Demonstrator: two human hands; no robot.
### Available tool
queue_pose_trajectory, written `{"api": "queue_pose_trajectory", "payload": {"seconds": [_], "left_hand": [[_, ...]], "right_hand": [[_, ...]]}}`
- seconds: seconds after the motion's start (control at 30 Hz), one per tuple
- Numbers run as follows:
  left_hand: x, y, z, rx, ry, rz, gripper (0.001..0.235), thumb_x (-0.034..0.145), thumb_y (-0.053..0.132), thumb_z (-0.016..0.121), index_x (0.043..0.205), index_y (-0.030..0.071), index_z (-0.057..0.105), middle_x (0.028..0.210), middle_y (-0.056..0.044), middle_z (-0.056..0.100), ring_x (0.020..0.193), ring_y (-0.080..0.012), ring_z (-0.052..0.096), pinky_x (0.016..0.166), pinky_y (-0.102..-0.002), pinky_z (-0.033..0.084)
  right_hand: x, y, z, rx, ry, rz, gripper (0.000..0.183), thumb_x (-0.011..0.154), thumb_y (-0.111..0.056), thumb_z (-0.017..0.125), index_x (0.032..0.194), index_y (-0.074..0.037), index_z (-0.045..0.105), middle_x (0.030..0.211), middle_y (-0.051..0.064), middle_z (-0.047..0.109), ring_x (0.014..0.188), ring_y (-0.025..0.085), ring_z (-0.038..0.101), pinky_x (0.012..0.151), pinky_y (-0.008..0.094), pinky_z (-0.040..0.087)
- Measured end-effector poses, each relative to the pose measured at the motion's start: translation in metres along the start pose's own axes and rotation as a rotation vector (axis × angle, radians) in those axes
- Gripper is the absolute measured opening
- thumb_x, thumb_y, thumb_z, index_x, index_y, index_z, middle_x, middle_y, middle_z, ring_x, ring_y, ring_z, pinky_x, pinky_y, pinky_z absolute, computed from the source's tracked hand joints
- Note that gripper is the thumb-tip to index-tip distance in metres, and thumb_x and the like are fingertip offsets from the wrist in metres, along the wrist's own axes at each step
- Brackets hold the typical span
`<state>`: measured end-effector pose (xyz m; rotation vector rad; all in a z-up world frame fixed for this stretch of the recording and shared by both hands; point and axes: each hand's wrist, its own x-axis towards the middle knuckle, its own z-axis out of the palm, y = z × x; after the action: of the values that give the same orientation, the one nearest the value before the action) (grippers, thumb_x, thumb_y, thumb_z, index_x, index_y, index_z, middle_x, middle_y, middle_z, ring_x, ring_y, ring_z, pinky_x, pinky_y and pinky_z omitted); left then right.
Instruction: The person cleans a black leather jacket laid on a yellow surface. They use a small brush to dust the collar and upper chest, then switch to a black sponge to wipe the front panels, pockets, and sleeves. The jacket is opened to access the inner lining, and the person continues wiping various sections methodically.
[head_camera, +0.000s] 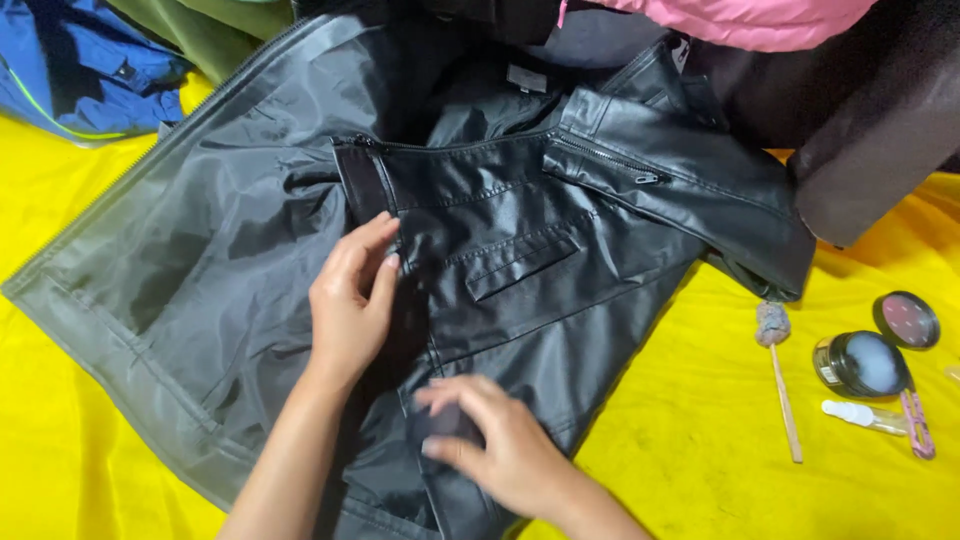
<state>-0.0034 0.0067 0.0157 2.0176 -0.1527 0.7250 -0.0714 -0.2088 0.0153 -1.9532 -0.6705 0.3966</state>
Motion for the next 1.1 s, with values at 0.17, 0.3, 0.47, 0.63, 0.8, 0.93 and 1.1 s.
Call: {"api": "queue_pose_trajectory", "payload": {"seconds": [0.17, 0.3, 0.47, 0.63, 0.8, 0.93, 1.1], "left_hand": [[0.011, -0.022, -0.003, 0.293, -0.226, 0.182, 0.041, 0.097, 0.004, 0.062, 0.138, 0.007, 0.059, 0.151, -0.022, 0.052, 0.141, -0.0369, 0.050, 0.119, -0.044, 0.037], [-0.001, -0.050, 0.013, 0.762, -0.426, 0.396, 0.065, 0.089, 0.040, 0.070, 0.147, 0.014, 0.056, 0.159, -0.019, 0.044, 0.151, -0.0444, 0.030, 0.123, -0.054, 0.028], [-0.006, -0.049, 0.028, 0.925, -0.389, 0.423, 0.065, 0.100, 0.057, 0.048, 0.153, 0.021, 0.051, 0.161, -0.020, 0.041, 0.153, -0.0407, 0.028, 0.126, -0.057, 0.019], [0.004, -0.035, 0.064, 0.814, -0.425, 0.462, 0.064, 0.100, 0.062, 0.044, 0.148, 0.021, 0.057, 0.162, -0.015, 0.041, 0.154, -0.0388, 0.026, 0.120, -0.070, 0.012], [0.000, -0.044, 0.117, 0.812, -0.464, 0.401, 0.073, 0.099, 0.070, 0.034, 0.156, 0.027, 0.044, 0.160, -0.010, 0.043, 0.151, -0.0390, 0.029, 0.116, -0.075, 0.013], [0.004, -0.024, 0.142, 0.785, -0.528, 0.262, 0.073, 0.098, 0.073, 0.027, 0.159, 0.034, 0.035, 0.164, -0.011, 0.035, 0.152, -0.0439, 0.022, 0.109, -0.082, 0.009], [0.004, 0.000, 0.171, 0.655, -0.573, 0.144, 0.073, 0.097, 0.071, 0.026, 0.158, 0.033, 0.035, 0.166, -0.011, 0.031, 0.153, -0.0475, 0.016, 0.106, -0.086, 0.004]], "right_hand": [[-0.029, 0.019, 0.000, -0.025, -0.239, -0.237, 0.051, 0.104, -0.049, 0.046, 0.134, -0.009, 0.055, 0.150, 0.014, 0.057, 0.148, 0.035, 0.042, 0.119, 0.049, 0.026], [-0.041, 0.021, -0.004, -0.049, -0.212, -0.184, 0.048, 0.103, -0.049, 0.049, 0.128, -0.009, 0.060, 0.140, 0.014, 0.064, 0.132, 0.031, 0.057, 0.108, 0.043, 0.038], [-0.045, 0.026, 0.006, -0.085, -0.180, -0.083, 0.056, 0.102, -0.059, 0.041, 0.125, -0.011, 0.059, 0.131, 0.011, 0.064, 0.124, 0.028, 0.059, 0.103, 0.045, 0.042], [-0.035, 0.020, 0.011, -0.185, -0.158, -0.095, 0.057, 0.104, -0.059, 0.038, 0.118, -0.007, 0.058, 0.113, 0.012, 0.065, 0.106, 0.028, 0.061, 0.096, 0.044, 0.047], [-0.027, 0.019, 0.006, -0.181, -0.008, -0.140, 0.041, 0.104, -0.048, 0.048, 0.106, -0.008, 0.053, 0.098, 0.016, 0.066, 0.093, 0.035, 0.067, 0.084, 0.043, 0.049], [-0.041, -0.007, -0.027, -0.206, 0.219, -0.268, 0.034, 0.102, -0.040, 0.055, 0.102, -0.006, 0.057, 0.089, 0.012, 0.066, 0.084, 0.032, 0.069, 0.081, 0.038, 0.052], [-0.053, -0.008, -0.039, -0.212, 0.223, -0.152, 0.037, 0.101, -0.046, 0.051, 0.100, -0.011, 0.059, 0.086, 0.007, 0.069, 0.081, 0.029, 0.073, 0.075, 0.035, 0.052]]}}
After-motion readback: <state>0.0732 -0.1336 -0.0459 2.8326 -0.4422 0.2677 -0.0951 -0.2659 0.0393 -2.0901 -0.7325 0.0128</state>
